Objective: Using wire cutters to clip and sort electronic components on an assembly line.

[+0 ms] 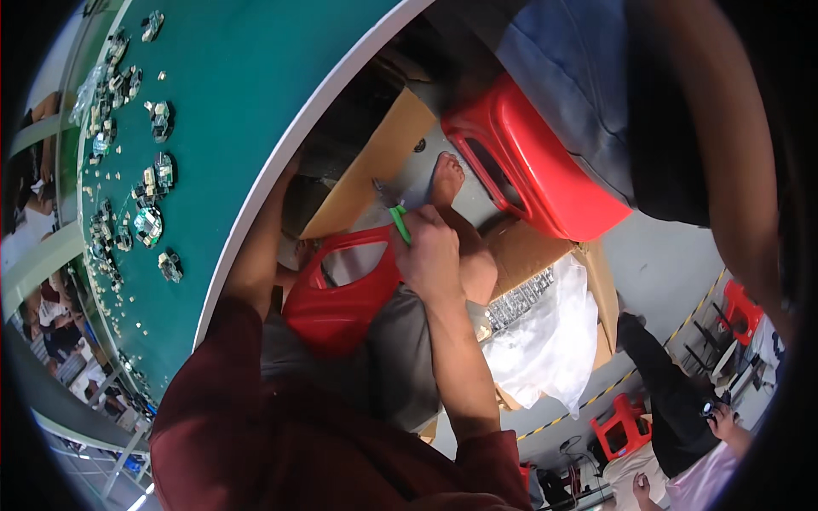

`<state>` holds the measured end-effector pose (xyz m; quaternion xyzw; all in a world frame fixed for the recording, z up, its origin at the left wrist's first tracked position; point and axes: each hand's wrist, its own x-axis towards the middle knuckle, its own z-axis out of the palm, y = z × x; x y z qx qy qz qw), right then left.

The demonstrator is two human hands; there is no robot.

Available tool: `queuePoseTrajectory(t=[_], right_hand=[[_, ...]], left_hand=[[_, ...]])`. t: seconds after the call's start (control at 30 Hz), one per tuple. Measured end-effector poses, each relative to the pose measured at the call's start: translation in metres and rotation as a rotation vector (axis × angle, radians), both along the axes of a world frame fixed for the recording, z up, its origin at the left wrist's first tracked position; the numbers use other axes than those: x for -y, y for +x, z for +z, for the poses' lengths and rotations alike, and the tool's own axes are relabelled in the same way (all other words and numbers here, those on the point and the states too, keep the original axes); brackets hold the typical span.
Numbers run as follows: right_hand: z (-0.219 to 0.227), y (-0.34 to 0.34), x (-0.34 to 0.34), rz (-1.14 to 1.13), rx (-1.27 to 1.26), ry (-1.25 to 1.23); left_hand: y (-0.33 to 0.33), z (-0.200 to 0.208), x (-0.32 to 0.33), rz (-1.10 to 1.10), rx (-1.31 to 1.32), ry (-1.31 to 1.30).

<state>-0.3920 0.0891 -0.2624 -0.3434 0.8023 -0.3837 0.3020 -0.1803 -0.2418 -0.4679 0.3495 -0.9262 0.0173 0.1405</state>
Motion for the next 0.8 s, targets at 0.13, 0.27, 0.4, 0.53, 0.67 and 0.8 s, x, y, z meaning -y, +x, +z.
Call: queuePoseTrajectory(t=[0.13,0.27,0.4,0.53,0.67,0.8], right_hand=[[0.003,0.004,0.019,0.018,0.034,-0.031],[-0.007,0.000,0.011,-0.092,-0.032,-0.093],[0.004,-0.005,0.001,-0.150,-0.127,-0.235],[0.014,0.011,-0.019,-0.211,-0.220,-0.349],[0.049,0.059,-0.032,-0.301,-0.262,-0.464],[0.098,0.115,-0.041,-0.198,-0.113,-0.564]], left_hand=[[-0.019,0.044,-0.047,0.211,-0.014,0.344],[-0.041,0.190,-0.185,0.132,-0.122,0.738],[0.012,0.338,-0.269,-0.344,-0.304,0.615],[0.071,0.434,-0.249,-0.270,-0.190,0.061],[0.108,0.442,-0.207,-0.175,0.125,0.004],[0.128,0.429,-0.197,-0.199,0.059,-0.066]])
